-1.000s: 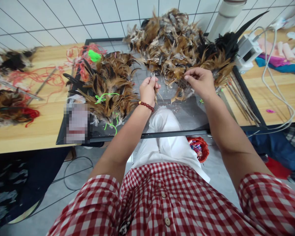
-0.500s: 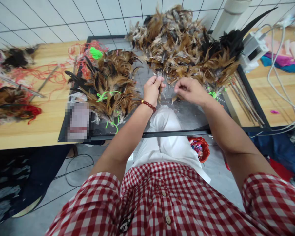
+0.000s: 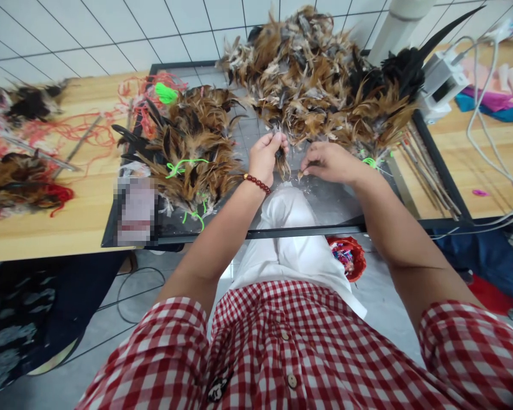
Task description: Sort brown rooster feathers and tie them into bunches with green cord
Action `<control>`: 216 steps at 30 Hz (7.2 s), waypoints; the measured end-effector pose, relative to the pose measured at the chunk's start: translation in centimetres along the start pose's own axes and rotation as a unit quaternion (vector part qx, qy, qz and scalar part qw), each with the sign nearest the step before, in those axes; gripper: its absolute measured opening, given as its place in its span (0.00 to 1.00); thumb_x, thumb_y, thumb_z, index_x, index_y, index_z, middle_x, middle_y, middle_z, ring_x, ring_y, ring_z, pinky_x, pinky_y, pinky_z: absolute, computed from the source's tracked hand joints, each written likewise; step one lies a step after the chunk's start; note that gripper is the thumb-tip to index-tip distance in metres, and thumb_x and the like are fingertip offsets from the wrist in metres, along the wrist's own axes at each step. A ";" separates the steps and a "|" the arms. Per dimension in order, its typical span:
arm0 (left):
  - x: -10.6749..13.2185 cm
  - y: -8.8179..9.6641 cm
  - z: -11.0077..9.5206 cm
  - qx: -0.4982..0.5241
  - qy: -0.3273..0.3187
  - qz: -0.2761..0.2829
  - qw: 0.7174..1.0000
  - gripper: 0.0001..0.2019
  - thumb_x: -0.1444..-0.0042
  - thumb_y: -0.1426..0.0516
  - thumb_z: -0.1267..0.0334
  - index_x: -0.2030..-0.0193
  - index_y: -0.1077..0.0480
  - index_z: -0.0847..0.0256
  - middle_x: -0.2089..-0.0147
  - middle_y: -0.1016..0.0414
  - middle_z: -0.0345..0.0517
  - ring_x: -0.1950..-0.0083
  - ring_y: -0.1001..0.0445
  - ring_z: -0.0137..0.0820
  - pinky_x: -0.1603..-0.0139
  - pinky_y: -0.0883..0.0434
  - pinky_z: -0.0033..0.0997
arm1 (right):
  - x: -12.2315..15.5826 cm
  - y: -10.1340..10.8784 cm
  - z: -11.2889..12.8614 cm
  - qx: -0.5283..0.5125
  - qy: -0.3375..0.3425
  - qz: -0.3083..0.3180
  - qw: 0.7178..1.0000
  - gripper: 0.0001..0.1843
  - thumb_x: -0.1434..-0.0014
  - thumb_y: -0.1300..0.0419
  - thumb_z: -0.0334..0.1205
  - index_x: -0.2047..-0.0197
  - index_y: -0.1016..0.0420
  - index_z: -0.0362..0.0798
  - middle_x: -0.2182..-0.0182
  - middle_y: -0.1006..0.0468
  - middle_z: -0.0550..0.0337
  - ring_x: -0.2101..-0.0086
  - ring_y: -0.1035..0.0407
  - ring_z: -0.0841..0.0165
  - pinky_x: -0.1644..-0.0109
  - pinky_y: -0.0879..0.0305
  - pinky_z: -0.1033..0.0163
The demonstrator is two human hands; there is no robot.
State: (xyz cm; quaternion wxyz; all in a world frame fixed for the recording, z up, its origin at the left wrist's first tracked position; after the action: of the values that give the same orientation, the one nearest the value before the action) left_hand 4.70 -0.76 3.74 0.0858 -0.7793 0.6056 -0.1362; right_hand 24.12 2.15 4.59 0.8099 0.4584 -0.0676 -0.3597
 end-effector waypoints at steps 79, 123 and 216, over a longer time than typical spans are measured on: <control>2.1 -1.6 0.4 -0.043 0.028 0.123 0.991 0.15 0.37 0.33 0.54 0.69 0.26 0.59 0.77 0.27 0.36 0.73 0.27 0.24 0.67 0.29 0.25 | -0.8 -0.5 1.4 -0.184 -0.054 -0.248 0.950 0.24 0.39 0.31 0.66 0.50 0.13 0.59 0.57 0.17 0.53 0.50 0.23 0.55 0.39 0.25 0.45; 1.1 -0.8 0.2 -0.036 -0.030 0.094 0.994 0.10 0.39 0.31 0.61 0.69 0.23 0.59 0.68 0.17 0.39 0.64 0.21 0.25 0.57 0.26 0.25 | -0.5 1.6 0.9 -0.181 -0.079 -0.277 0.940 0.16 0.40 0.27 0.58 0.68 0.19 0.55 0.65 0.21 0.56 0.55 0.25 0.58 0.48 0.25 0.50; 2.5 -1.8 -0.7 0.002 0.084 0.037 0.996 0.13 0.32 0.37 0.59 0.67 0.31 0.60 0.77 0.32 0.31 0.77 0.34 0.17 0.72 0.35 0.17 | 1.1 3.7 -1.1 -0.034 -0.155 -0.126 0.979 0.16 0.49 0.22 0.52 0.74 0.18 0.51 0.80 0.26 0.62 0.72 0.30 0.65 0.64 0.35 0.57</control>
State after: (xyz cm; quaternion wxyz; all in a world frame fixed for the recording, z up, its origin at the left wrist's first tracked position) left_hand 6.70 -2.69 5.20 0.0408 -0.7419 0.6389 -0.1992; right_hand 27.36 3.36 6.69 0.7532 0.3740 -0.1216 -0.5273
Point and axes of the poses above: each hand's wrist, its own x-axis away from the middle knuckle, its own y-axis out of the back of the hand, z = x × y, the point moved 2 cm from there along -x, towards the middle knuckle
